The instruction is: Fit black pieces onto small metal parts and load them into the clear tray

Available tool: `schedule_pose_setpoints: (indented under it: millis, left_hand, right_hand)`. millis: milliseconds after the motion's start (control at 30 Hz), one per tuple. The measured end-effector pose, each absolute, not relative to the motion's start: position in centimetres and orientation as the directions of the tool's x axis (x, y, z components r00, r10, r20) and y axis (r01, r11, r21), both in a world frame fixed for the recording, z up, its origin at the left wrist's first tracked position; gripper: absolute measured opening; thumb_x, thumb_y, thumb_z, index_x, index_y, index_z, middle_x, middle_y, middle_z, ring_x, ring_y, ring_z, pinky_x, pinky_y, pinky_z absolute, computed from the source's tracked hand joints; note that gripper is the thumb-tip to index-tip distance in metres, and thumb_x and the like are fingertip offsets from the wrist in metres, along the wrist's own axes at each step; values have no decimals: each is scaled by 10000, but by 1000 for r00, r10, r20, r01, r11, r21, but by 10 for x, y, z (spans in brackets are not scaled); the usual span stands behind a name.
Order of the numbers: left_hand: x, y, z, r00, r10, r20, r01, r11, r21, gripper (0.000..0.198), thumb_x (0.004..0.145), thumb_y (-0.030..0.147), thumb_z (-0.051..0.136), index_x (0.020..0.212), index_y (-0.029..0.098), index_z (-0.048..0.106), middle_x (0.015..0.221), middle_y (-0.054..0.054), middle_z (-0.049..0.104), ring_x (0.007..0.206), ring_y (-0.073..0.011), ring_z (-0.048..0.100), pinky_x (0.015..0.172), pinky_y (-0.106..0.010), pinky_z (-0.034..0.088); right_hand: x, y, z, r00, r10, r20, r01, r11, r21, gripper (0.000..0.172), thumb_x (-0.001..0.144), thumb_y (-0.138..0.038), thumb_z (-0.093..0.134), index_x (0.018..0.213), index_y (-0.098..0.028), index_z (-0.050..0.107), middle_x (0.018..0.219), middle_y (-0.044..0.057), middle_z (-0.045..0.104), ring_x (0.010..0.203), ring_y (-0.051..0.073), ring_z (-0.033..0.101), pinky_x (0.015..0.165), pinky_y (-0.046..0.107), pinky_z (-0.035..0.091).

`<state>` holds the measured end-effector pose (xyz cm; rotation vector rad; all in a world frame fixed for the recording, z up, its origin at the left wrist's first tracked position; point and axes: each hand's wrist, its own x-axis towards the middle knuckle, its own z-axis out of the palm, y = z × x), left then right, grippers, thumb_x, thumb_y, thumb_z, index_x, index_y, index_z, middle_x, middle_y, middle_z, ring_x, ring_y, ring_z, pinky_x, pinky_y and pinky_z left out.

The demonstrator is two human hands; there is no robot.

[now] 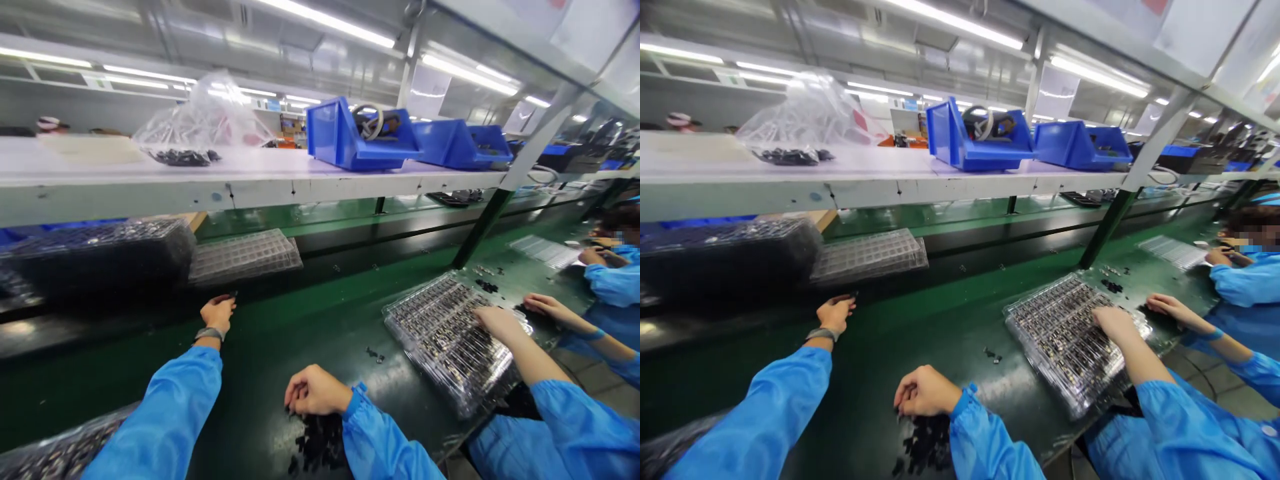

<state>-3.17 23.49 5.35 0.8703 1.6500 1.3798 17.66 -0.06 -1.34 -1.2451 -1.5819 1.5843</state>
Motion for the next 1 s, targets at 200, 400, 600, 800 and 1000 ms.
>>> schedule_pose_setpoints:
  millis: [200, 400, 600, 800, 1000]
  left_hand:
    - [-1, 184, 56, -202, 921, -333, -469, 208, 859, 41, 822, 104, 667, 826, 138, 644, 699, -9, 633, 601, -94, 616, 581, -185, 503]
    - [-6, 71, 44, 241, 923, -299, -736, 375, 564, 241, 795, 39, 735, 1027, 104, 729, 809, -31, 687, 606, -85, 615, 526, -181, 491]
    - [-21, 21, 9, 226, 890, -396, -570, 451, 687, 294, 655, 110, 873, 909, 96, 727, 813, -33, 688, 594, -100, 610, 505, -208, 469]
    - [-20, 13, -1, 264, 917, -299, -398, 386, 832, 328, 675, 252, 897, 919, 126, 718, 715, -33, 683, 616, -122, 604, 561, -224, 448]
    - [-18, 5, -6, 252, 930, -269, -345, 346, 873, 347, 684, 306, 885, 930, 139, 706, 677, -26, 674, 623, -141, 610, 583, -246, 456]
  right_hand:
    - [184, -7, -11, -353, 913, -202, 138, -162, -977, 183, 658, -58, 608, 799, -167, 650, 717, -6, 734, 524, 90, 636, 533, 174, 476]
    - [194, -6, -4, -226, 967, -120, 77, -105, -991, 106, 728, -176, 704, 831, -171, 684, 772, 35, 769, 571, 119, 672, 587, 231, 533]
    - [201, -6, 7, -162, 985, -66, -40, -73, -997, 215, 768, -319, 816, 902, -179, 723, 821, 55, 783, 595, 134, 678, 587, 264, 555]
    - [198, -7, 8, -165, 980, -114, -76, -128, -989, 249, 790, -393, 838, 887, -184, 747, 805, 55, 788, 588, 139, 674, 534, 252, 508]
    - [194, -9, 8, -178, 974, -140, -116, -162, -980, 242, 826, -379, 827, 911, -182, 714, 810, 59, 795, 597, 145, 695, 572, 259, 514]
